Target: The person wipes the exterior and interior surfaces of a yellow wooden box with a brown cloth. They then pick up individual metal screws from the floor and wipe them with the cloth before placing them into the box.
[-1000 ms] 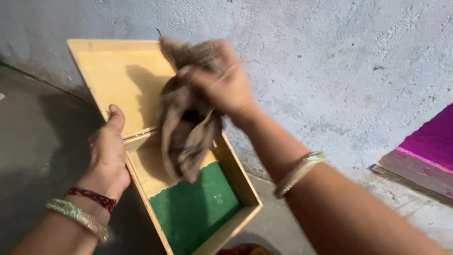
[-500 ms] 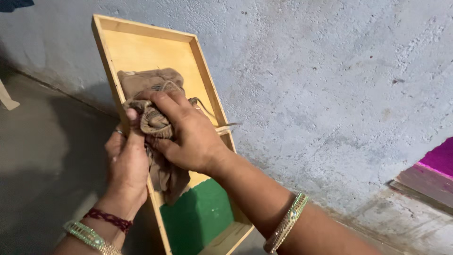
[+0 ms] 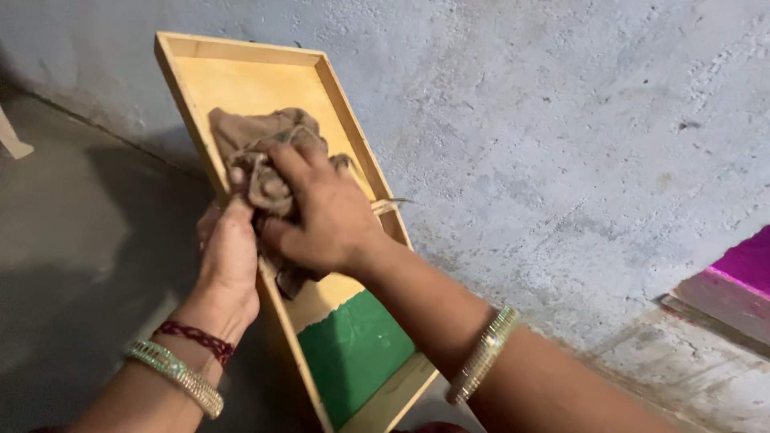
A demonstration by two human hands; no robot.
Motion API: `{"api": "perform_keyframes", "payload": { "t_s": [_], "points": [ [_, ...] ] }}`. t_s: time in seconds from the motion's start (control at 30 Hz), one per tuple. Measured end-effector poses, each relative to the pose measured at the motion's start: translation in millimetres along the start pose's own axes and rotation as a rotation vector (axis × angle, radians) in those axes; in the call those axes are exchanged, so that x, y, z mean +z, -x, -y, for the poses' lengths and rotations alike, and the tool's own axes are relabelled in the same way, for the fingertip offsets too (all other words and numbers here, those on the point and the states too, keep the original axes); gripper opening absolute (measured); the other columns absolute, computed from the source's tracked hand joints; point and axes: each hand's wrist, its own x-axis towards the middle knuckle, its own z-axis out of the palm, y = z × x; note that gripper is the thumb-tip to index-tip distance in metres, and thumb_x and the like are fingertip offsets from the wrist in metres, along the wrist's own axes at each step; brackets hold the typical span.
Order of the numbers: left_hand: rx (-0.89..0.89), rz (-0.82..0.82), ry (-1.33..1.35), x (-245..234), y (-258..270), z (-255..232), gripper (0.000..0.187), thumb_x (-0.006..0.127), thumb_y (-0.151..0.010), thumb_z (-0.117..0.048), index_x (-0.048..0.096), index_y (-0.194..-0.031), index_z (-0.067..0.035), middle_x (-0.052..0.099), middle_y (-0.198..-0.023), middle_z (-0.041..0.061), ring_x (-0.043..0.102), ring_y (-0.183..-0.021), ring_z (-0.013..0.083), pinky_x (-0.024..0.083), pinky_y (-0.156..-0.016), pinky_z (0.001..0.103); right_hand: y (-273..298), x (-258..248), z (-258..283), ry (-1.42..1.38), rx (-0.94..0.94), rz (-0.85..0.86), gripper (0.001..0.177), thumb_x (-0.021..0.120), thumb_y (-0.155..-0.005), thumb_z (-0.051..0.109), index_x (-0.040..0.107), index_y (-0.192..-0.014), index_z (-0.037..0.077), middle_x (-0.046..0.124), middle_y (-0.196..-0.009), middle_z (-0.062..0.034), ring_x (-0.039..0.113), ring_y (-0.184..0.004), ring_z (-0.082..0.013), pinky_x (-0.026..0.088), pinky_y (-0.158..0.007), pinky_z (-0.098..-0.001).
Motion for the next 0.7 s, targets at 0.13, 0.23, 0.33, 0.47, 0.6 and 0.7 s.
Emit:
{"api": "perform_keyframes", "payload": {
  "t_s": [0.13,0.23,0.33,0.47,0.6,0.7],
  "points": [
    [0.047,0.034,0.027,-2.0,-6.4,0.3,0.049,0.057,-0.096,-0.051,0.066,-0.122,-0.01,0.069,-0.108,0.0,0.064,-0.095,0.0133,0.052,-0.072,0.031,12.1,-13.1,-1.6,-0.105,-0.096,0.113,0.09,0.083,-0.077,0.023,0.034,-0.152,0.025,0.042,-0.151,-0.0243,0.055,-0.126,-0.0471,0.047,-0.106,-0.0492],
    [0.132,0.005,-0.092,-3.7,-9.9,6.1,0.058,0.059,-0.096,-0.054,0.065,-0.123,-0.004,0.067,-0.115,0.005,0.061,-0.104,0.0146,0.057,-0.084,0.034,10.1,-28.8,-24.7,-0.049,-0.095,0.076,0.09,0.081,-0.078,0.015,0.034,-0.154,0.029,0.046,-0.152,-0.0203,0.06,-0.127,-0.0434,0.05,-0.108,-0.0458],
    [0.204,-0.052,-0.14,0.2,-13.6,8.5,0.058,0.06,-0.096,-0.055,0.066,-0.128,-0.007,0.067,-0.129,0.005,0.056,-0.117,0.0128,0.048,-0.097,0.03,-8.6,-34.0,-46.6,0.086,0.029,-0.059,0.094,0.081,-0.075,0.015,0.031,-0.154,0.028,0.044,-0.152,-0.0227,0.06,-0.124,-0.0447,0.051,-0.105,-0.0468],
    [0.024,-0.095,-0.166,-0.5,-8.7,7.3,0.06,0.058,-0.097,-0.056,0.055,-0.131,-0.007,0.062,-0.132,0.003,0.058,-0.122,0.0131,0.05,-0.101,0.032,-34.4,-34.3,-54.2,0.159,0.322,-0.046,0.082,0.083,-0.078,0.024,0.039,-0.148,0.026,0.057,-0.144,-0.0162,0.061,-0.125,-0.0402,0.051,-0.105,-0.0461],
    [-0.06,-0.073,-0.13,-5.4,-3.1,6.6,0.067,0.056,-0.103,-0.054,0.055,-0.136,0.004,0.04,-0.135,0.029,0.041,-0.103,0.0226,0.04,-0.086,0.051,-11.5,-22.2,-21.4,-0.03,0.168,0.025,0.088,0.079,-0.074,0.02,0.039,-0.152,0.022,0.062,-0.131,-0.0223,0.063,-0.119,-0.0409,0.052,-0.1,-0.0447],
    [-0.037,0.016,-0.041,-3.3,-4.5,-0.8,0.059,0.053,-0.097,-0.054,0.058,-0.132,-0.007,0.054,-0.127,0.014,0.052,-0.107,0.0177,0.047,-0.088,0.042,8.1,-18.6,-2.2,-0.121,-0.07,0.015,0.079,0.078,-0.075,0.016,0.046,-0.148,0.019,0.067,-0.13,-0.0216,0.064,-0.119,-0.0423,0.053,-0.099,-0.0444]
  ]
}}
